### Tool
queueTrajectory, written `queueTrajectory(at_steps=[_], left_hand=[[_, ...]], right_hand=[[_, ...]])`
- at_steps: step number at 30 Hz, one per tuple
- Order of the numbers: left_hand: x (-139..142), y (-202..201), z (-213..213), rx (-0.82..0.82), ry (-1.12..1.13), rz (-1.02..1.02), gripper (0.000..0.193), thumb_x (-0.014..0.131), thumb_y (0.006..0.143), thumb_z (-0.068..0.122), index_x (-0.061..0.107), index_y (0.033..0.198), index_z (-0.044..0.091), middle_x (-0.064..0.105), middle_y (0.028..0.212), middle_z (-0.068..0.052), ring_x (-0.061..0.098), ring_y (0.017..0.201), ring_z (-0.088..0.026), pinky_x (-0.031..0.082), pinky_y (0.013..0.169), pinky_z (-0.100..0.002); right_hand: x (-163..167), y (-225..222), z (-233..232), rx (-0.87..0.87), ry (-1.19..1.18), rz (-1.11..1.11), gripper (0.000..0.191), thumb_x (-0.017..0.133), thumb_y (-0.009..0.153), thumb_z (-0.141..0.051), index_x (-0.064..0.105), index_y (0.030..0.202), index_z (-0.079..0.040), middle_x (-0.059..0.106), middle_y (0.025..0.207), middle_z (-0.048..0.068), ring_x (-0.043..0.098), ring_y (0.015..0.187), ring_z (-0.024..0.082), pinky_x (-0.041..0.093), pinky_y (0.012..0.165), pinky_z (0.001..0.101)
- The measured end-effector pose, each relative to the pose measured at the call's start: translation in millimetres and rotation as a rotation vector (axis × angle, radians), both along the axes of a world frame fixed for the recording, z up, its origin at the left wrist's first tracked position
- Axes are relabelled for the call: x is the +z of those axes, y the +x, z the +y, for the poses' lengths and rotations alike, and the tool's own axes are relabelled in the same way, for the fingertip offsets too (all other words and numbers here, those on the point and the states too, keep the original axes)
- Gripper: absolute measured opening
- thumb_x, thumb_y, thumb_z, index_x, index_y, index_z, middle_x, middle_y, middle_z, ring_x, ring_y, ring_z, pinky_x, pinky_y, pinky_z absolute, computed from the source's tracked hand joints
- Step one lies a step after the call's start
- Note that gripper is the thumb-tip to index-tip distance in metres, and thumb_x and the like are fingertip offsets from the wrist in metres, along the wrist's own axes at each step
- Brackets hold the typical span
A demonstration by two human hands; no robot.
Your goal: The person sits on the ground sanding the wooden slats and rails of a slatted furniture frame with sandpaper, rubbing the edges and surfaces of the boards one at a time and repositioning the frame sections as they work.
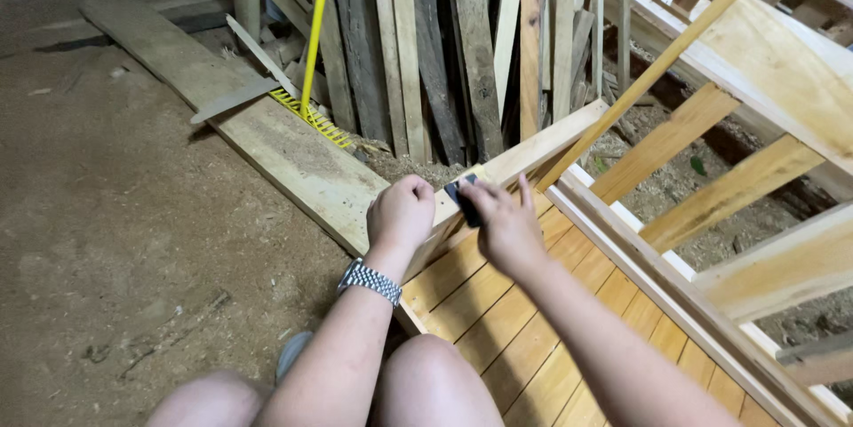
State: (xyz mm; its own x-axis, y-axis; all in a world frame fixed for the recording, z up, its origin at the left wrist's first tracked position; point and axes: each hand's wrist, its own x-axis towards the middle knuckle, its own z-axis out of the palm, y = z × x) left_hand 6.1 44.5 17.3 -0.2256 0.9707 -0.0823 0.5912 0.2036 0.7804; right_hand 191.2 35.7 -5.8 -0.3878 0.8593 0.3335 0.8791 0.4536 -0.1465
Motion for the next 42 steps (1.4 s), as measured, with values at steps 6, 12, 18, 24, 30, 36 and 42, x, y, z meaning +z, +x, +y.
queueTrajectory(at_steps=[6,12,18,24,30,36,42], left_hand=[[0.8,1.7,3.5,0.012,-0.013,0.023,0.028,0.053,0.093,0.035,0.078,0.096,0.021,0.077,0.103,-0.01,0.07,0.099,-0.036,0.055,0.091,-0.047],[0.0,1.5,2.2,0.012,-0.027,0.003,0.028,0.054,0.092,0.037,0.077,0.098,0.021,0.076,0.104,-0.01,0.071,0.099,-0.035,0.056,0.089,-0.047],[5.3,0.0,2.2,-0.026,-0.052,0.019,0.031,0.065,0.086,0.047,0.079,0.097,0.022,0.078,0.1,-0.007,0.072,0.095,-0.032,0.056,0.086,-0.044],[2.4,-2.3,3.7,-0.119,-0.081,-0.056,0.036,0.077,0.079,0.052,0.078,0.094,0.02,0.078,0.093,-0.004,0.075,0.086,-0.025,0.057,0.076,-0.039],[-7.3,-1.8,8.8,-0.111,-0.106,-0.102,0.031,0.076,0.081,0.049,0.079,0.093,0.021,0.079,0.092,-0.001,0.074,0.084,-0.021,0.056,0.075,-0.036],[-5.3,-1.6,6.8,-0.098,-0.056,-0.114,0.031,0.075,0.081,0.049,0.08,0.092,0.02,0.079,0.092,0.0,0.074,0.083,-0.02,0.057,0.074,-0.035],[4.6,-1.6,1.7,-0.074,-0.113,-0.028,0.029,0.069,0.087,0.048,0.079,0.096,0.022,0.078,0.094,-0.002,0.072,0.089,-0.025,0.054,0.085,-0.042]], right_hand=[[10.8,2.2,35.1,-0.202,-0.028,0.036,0.069,0.059,0.074,0.003,0.052,0.141,-0.01,0.065,0.133,0.017,0.054,0.134,0.034,0.02,0.119,0.0633],[-1.6,2.1,2.2,0.02,0.008,0.045,0.068,0.056,0.073,0.008,0.059,0.137,-0.014,0.066,0.135,0.014,0.056,0.132,0.031,0.018,0.119,0.0652],[2.8,-2.4,32.4,-0.254,-0.047,0.089,0.066,0.056,0.076,0.008,0.059,0.137,-0.014,0.063,0.138,0.016,0.051,0.14,0.032,0.018,0.122,0.0626],[-12.7,-0.3,-1.9,-0.052,-0.016,0.109,0.071,0.051,0.072,0.012,0.059,0.137,-0.014,0.061,0.143,0.011,0.05,0.138,0.03,0.012,0.12,0.0663],[-6.1,-10.8,18.4,-0.274,0.025,0.164,0.061,0.054,0.08,0.01,0.062,0.134,-0.017,0.059,0.147,0.009,0.047,0.143,0.03,0.012,0.122,0.0652],[-14.2,-4.9,-8.1,-0.078,-0.016,0.065,0.07,0.054,0.071,0.013,0.061,0.135,-0.015,0.06,0.146,0.007,0.047,0.14,0.027,0.011,0.12,0.0674],[-4.7,-9.6,15.7,-0.303,-0.057,0.236,0.073,0.07,0.066,-0.005,0.058,0.137,-0.016,0.059,0.141,0.012,0.045,0.141,0.029,0.015,0.122,0.0637]])
